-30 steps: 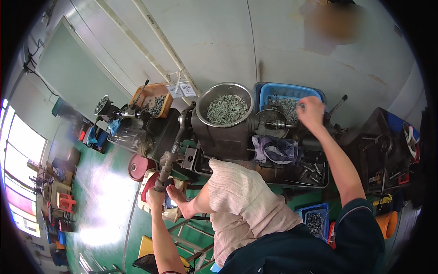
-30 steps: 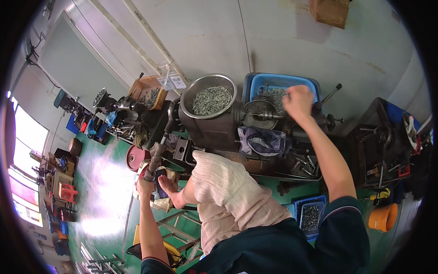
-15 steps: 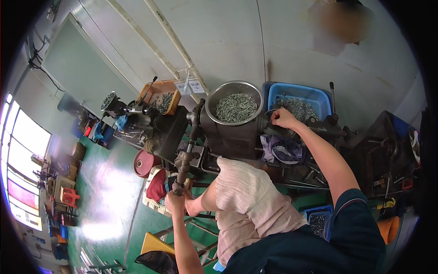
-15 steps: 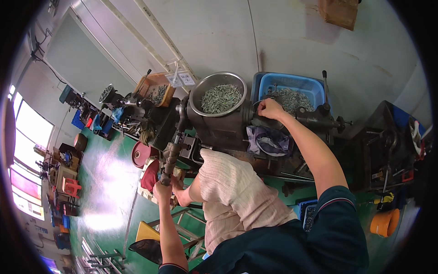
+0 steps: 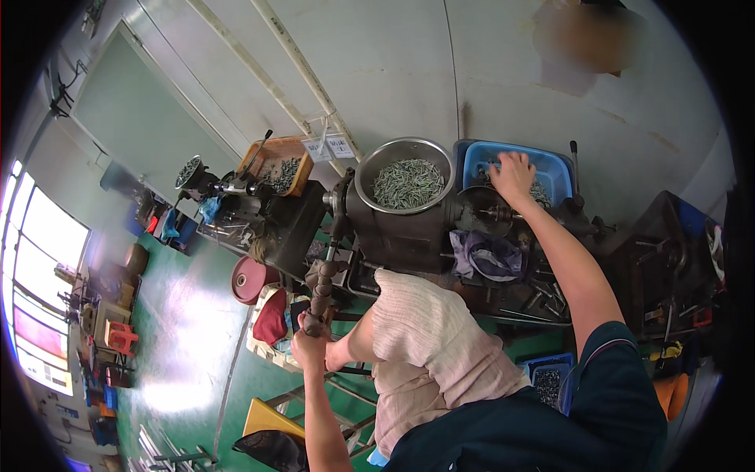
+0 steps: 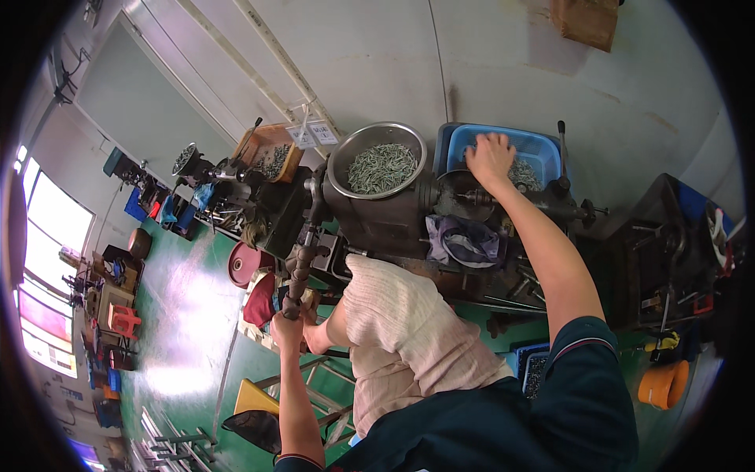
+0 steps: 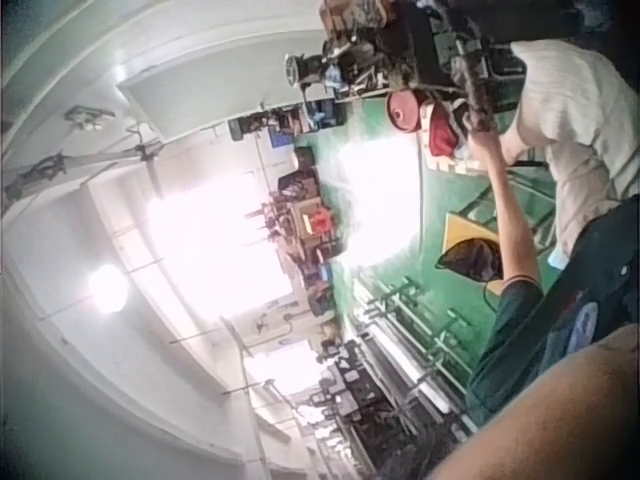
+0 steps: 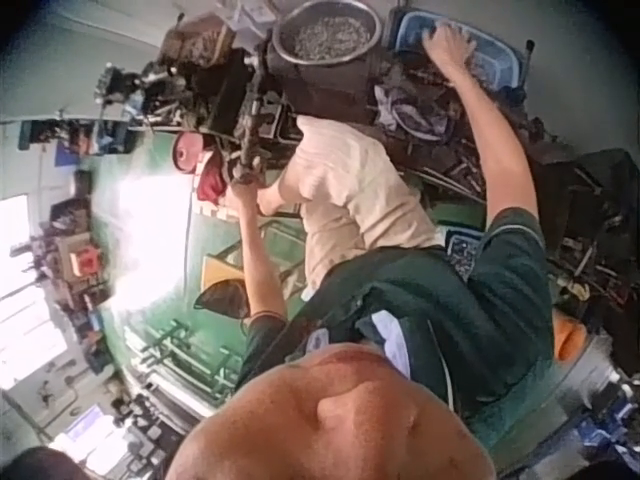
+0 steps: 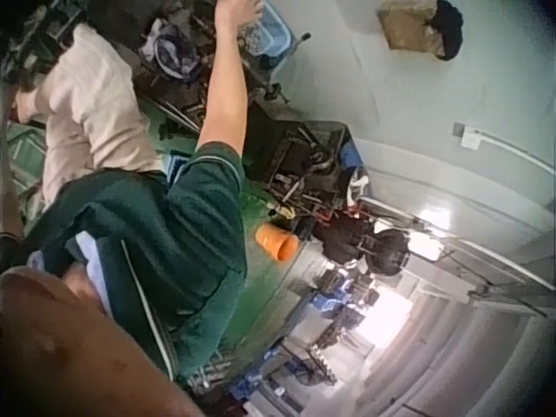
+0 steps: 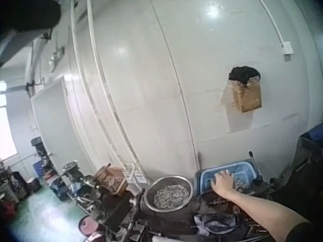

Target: The person operates a bench machine by picking up metal pins from a bowl, inserting them into the machine fixture, and engaging the machine levers to process the pins.

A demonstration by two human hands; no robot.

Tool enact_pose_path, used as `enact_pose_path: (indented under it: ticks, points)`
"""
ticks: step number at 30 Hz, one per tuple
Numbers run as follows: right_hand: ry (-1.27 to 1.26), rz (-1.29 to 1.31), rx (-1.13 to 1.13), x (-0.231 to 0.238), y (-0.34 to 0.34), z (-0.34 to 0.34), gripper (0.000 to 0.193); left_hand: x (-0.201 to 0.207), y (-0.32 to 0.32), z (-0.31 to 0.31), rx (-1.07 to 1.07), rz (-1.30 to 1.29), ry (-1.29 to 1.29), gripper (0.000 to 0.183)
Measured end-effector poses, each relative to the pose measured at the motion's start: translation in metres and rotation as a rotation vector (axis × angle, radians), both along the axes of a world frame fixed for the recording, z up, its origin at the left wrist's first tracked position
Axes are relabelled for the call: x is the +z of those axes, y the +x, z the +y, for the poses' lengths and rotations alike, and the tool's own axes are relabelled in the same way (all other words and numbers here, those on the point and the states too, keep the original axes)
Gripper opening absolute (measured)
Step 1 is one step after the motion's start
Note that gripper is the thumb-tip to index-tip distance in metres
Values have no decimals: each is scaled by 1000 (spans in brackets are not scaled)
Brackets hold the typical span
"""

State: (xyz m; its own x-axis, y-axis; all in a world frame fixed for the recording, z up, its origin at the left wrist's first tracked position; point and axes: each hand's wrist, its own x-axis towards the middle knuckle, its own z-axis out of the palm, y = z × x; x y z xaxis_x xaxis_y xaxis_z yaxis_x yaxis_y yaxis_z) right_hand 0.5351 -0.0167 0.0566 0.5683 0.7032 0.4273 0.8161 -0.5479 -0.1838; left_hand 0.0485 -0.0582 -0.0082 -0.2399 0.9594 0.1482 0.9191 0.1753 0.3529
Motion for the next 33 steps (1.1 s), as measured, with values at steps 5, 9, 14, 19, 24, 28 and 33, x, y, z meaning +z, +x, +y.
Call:
enact_pose_path:
  ticks: [5, 9, 14, 19, 24, 28, 33]
  points:
    - [249, -118, 398, 49, -58, 22, 27, 1, 2, -1, 24, -7, 5, 41]
    - [-102, -281, 405, 71, -83, 41, 18, 0, 1, -2, 20, -12, 12, 41]
    - [-393, -201, 590, 67, -98, 53, 12, -2, 1, -2, 12, -19, 30, 38]
    - [-332, -139, 618, 55, -104, 63, 10, -1, -1, -1, 4, -13, 28, 35]
    - [-221, -74, 632, 44, -100, 69, 10, 7, 4, -3, 19, -35, 0, 34]
    - [-35, 20, 717, 36, -94, 73, 7, -3, -1, 1, 10, -1, 41, 33]
    - [109, 269, 739, 45, -94, 63, 6, -5, -3, -2, 13, -10, 53, 33]
